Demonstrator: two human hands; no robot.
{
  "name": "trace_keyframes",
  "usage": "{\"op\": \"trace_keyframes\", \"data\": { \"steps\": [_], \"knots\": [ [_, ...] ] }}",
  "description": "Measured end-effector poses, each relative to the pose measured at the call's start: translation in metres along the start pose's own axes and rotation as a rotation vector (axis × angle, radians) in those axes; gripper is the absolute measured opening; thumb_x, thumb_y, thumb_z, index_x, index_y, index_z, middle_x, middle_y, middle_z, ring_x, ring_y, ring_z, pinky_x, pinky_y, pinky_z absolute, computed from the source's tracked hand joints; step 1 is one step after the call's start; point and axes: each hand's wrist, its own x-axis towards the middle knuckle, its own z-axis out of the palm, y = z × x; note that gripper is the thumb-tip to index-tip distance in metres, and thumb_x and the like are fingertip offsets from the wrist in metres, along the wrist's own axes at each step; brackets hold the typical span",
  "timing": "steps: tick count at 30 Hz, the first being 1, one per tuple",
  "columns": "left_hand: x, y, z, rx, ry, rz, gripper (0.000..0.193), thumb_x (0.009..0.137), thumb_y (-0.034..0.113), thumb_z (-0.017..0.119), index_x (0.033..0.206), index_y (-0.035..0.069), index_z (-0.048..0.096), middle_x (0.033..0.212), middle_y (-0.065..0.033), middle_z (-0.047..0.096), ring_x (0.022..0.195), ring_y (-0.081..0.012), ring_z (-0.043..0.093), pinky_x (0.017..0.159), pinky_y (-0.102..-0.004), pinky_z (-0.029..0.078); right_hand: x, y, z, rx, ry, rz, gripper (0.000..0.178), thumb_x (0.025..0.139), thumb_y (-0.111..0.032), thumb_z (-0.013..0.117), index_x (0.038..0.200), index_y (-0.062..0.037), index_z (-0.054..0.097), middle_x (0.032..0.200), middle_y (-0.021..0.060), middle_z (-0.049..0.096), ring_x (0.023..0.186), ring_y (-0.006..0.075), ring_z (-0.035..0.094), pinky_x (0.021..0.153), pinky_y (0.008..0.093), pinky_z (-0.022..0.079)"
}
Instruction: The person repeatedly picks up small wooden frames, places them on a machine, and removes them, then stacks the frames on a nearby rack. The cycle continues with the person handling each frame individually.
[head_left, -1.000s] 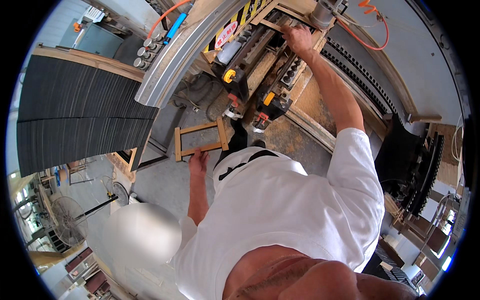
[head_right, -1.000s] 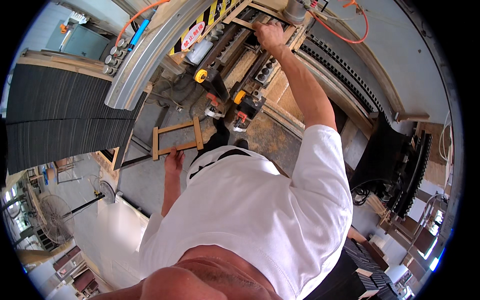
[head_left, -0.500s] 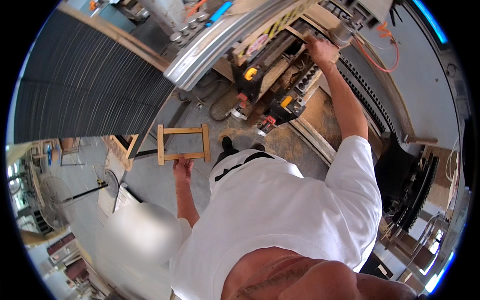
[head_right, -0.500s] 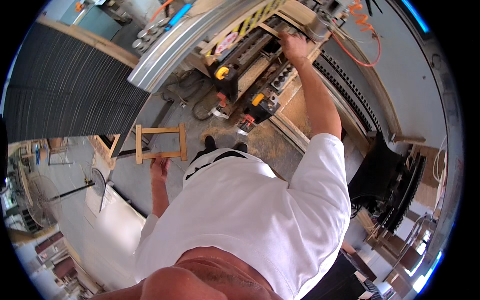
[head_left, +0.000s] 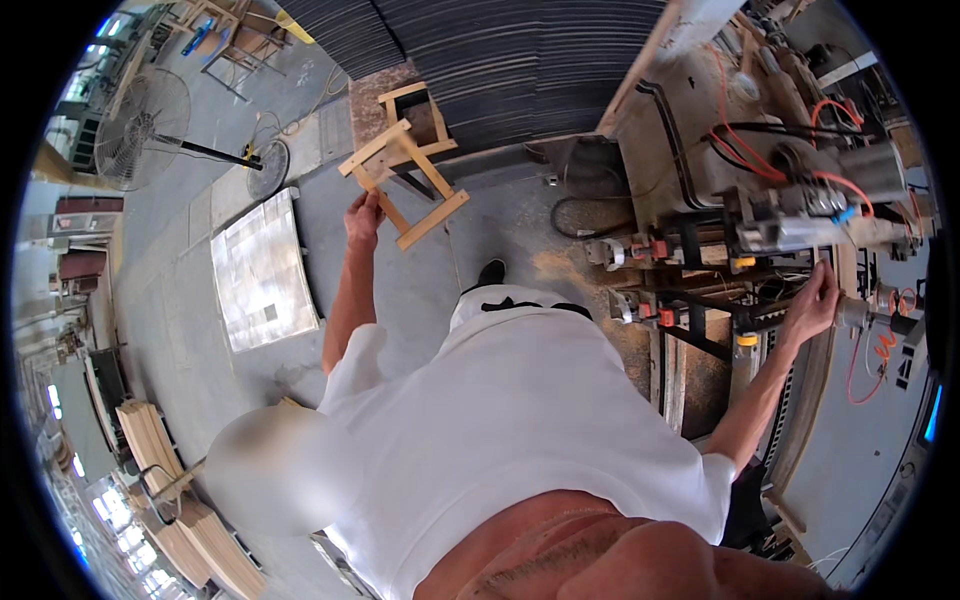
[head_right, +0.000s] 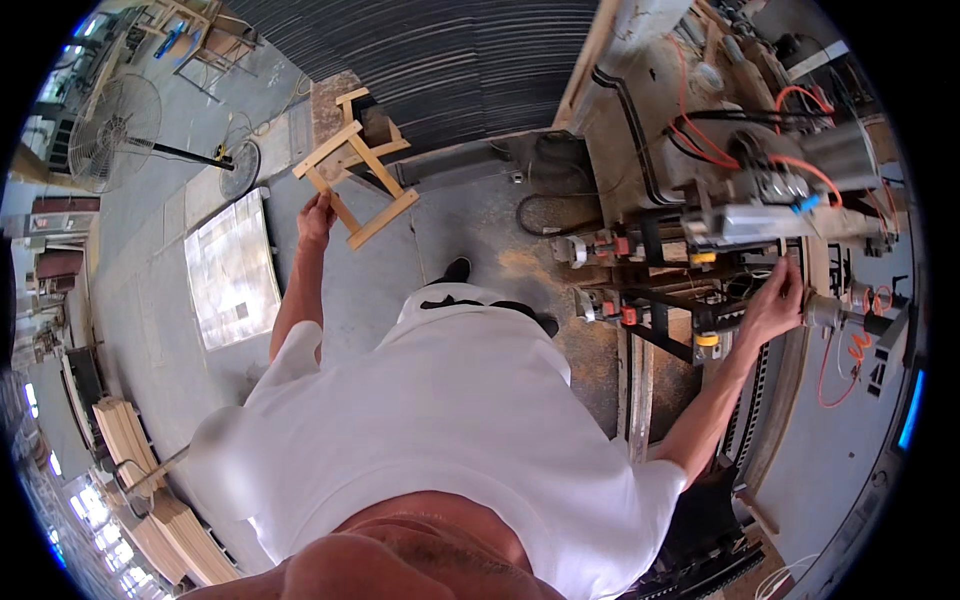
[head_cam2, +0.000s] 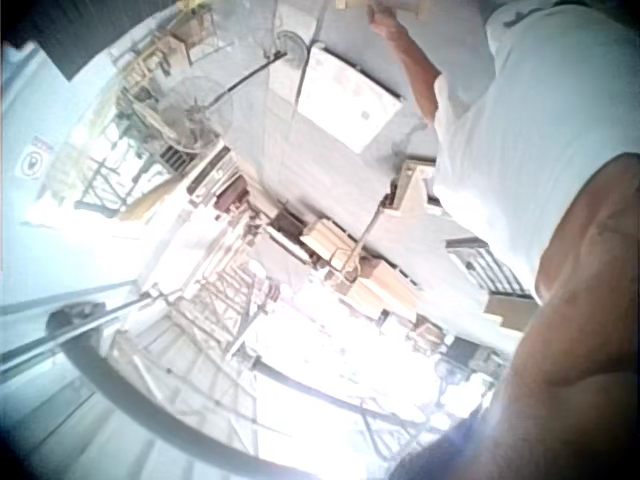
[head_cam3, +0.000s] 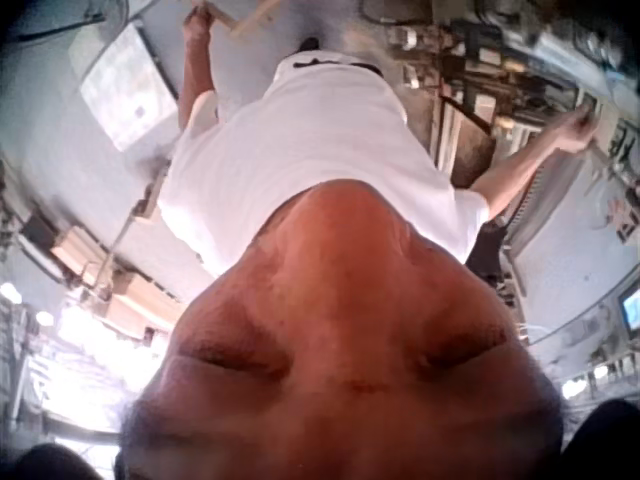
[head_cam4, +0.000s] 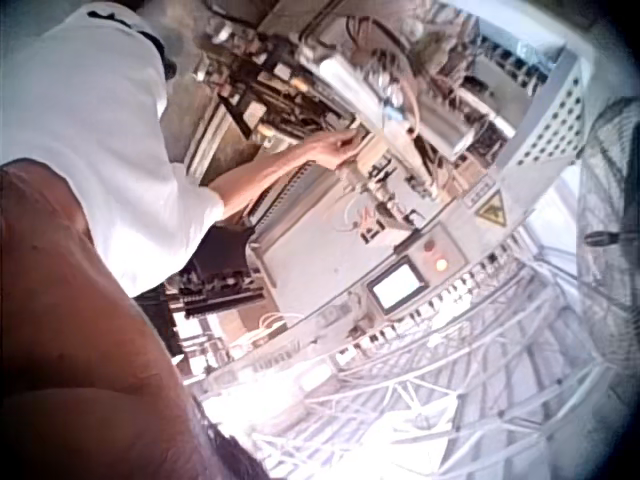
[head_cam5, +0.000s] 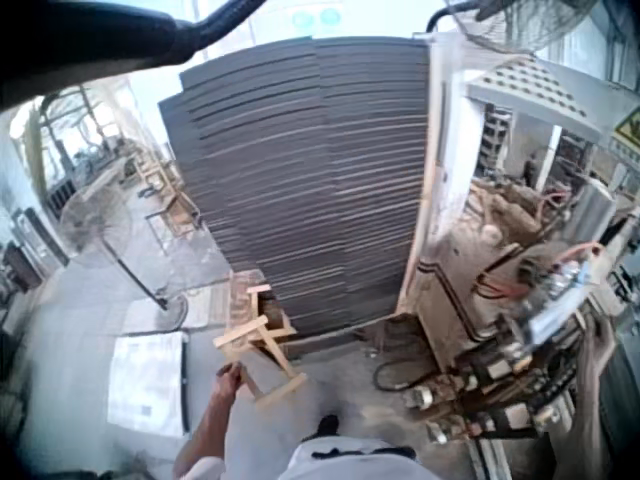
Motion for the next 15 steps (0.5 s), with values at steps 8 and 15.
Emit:
{"op": "trace_keyframes", "data": {
  "steps": [8,15],
  "knots": [
    [0.205,0.027,0.029,0.068,-0.073,0.03,0.028,0.088,0.021,0.065,0.105,-0.001,0.067,0.084,-0.0038,0.066,0.069,-0.0124,0.06,0.058,-0.026,0.048,-0.219,-0.187,0.08,0.218,-0.69,0.425,0.009,0.086,-0.003,0.064,0.094,-0.0032,0.067,0.083,0.0043,0.066,0.079,0.0118,0.062,0.074,0.0262,0.051],
    [0.293,-0.014,0.052,0.727,0.07,0.342,0.024,0.085,0.026,0.066,0.1,0.008,0.072,0.097,-0.0119,0.071,0.089,-0.0278,0.068,0.075,-0.0372,0.051,-0.367,-0.128,0.094,0.098,-1.221,0.702,0.025,0.079,-0.013,0.07,0.102,-0.0025,0.068,0.08,0.012,0.069,0.074,0.0169,0.067,0.067,0.0289,0.052]
  ]
}}
